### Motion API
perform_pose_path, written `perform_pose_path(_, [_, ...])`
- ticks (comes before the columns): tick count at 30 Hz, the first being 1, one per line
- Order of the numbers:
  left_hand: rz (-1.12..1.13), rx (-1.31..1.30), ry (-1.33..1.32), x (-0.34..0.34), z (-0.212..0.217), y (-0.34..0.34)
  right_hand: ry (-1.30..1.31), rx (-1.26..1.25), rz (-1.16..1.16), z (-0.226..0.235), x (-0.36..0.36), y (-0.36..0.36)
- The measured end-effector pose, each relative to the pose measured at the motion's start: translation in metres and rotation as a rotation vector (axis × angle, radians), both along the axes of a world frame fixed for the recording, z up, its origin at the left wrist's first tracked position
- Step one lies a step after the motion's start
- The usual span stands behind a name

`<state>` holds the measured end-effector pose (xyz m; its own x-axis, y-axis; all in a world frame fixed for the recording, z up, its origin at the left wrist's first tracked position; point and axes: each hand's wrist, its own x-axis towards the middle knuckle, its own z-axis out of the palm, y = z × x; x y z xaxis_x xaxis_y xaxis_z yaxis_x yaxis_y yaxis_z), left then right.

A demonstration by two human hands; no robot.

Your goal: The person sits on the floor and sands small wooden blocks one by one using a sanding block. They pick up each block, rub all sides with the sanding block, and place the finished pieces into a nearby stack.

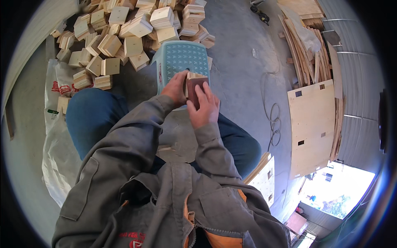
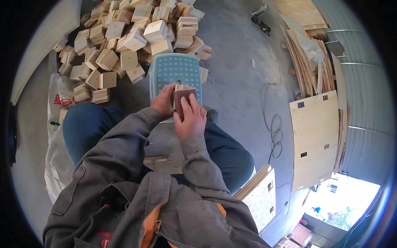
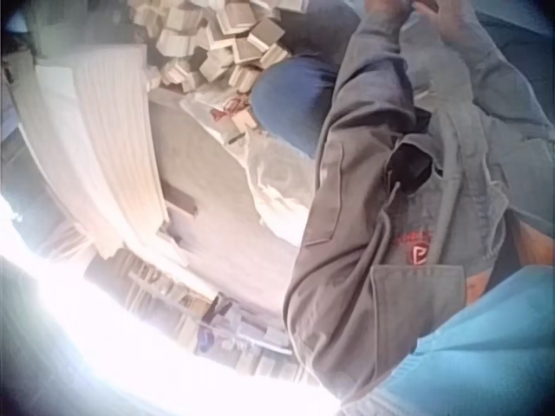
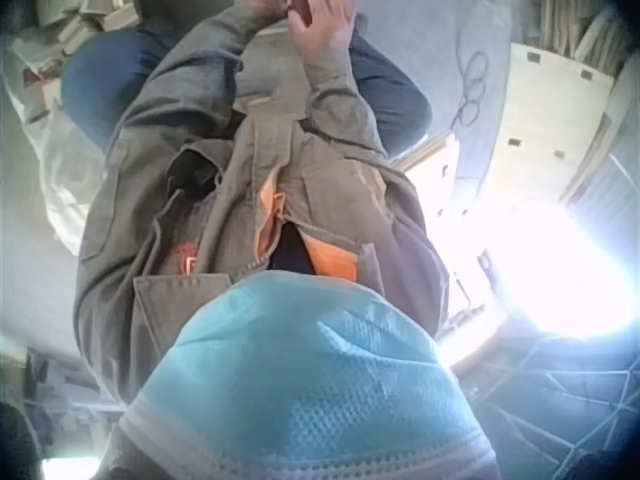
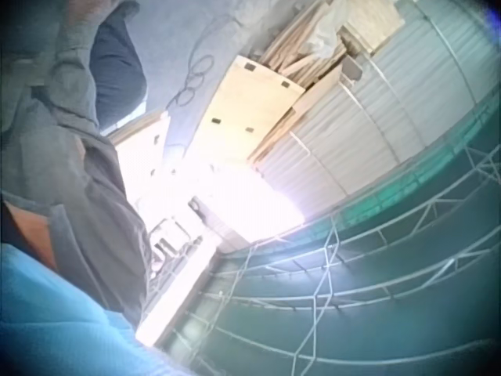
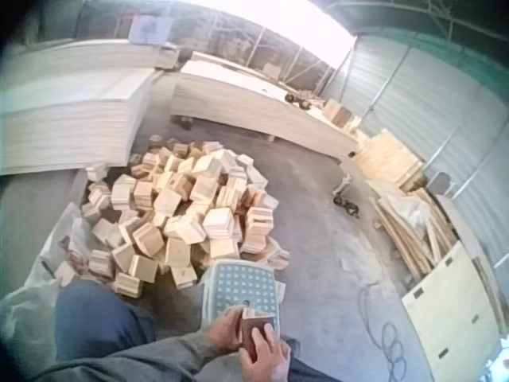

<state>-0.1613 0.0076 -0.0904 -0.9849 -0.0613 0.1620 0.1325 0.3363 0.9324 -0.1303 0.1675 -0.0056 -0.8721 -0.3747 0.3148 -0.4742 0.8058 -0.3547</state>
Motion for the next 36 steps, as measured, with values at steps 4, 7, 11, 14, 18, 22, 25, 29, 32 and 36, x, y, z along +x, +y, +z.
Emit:
perform_pose_path(4, [0.011, 0.004, -0.045, -0.001, 0.004, 0.0, 0.012, -0.021, 0.065, 0.005, 0.047, 0.017])
perform_pose_path(7, [0.02, 0.002, -0.034, -0.002, 0.004, 0.001, 0.009, -0.022, 0.066, 0.009, 0.043, 0.015])
perform_pose_path(11, [0.008, 0.067, -0.03, -0.004, -0.001, 0.004, 0.015, -0.022, 0.036, 0.005, 0.018, 0.001])
perform_pose_path(14, [0.03, -0.007, 0.101, -0.007, -0.033, -0.003, 0.004, -0.043, 0.044, 0.003, -0.021, -0.025])
perform_pose_path(18, [-0.046, 0.048, -0.037, -0.003, -0.006, 0.0, -0.031, -0.024, -0.096, -0.005, -0.083, -0.035])
perform_pose_path(22, [-0.028, 0.033, -0.087, 0.0, 0.0, -0.001, -0.184, 0.037, -0.15, 0.011, -0.107, -0.045])
perform_pose_path(25, [-0.035, 0.005, -0.067, 0.0, 0.0, -0.002, -0.103, 0.026, -0.119, 0.005, -0.096, -0.039])
perform_pose_path(29, [-0.023, 0.004, -0.017, 0.0, -0.005, -0.001, -0.024, -0.028, -0.047, -0.005, -0.046, -0.012])
perform_pose_path(32, [-0.007, 0.01, -0.006, 0.0, -0.003, 0.003, -0.064, -0.013, -0.031, 0.002, 0.006, 0.005])
perform_pose_path(36, [0.001, 0.016, -0.025, 0.001, 0.002, 0.001, -0.018, -0.016, 0.06, 0.007, 0.043, 0.02])
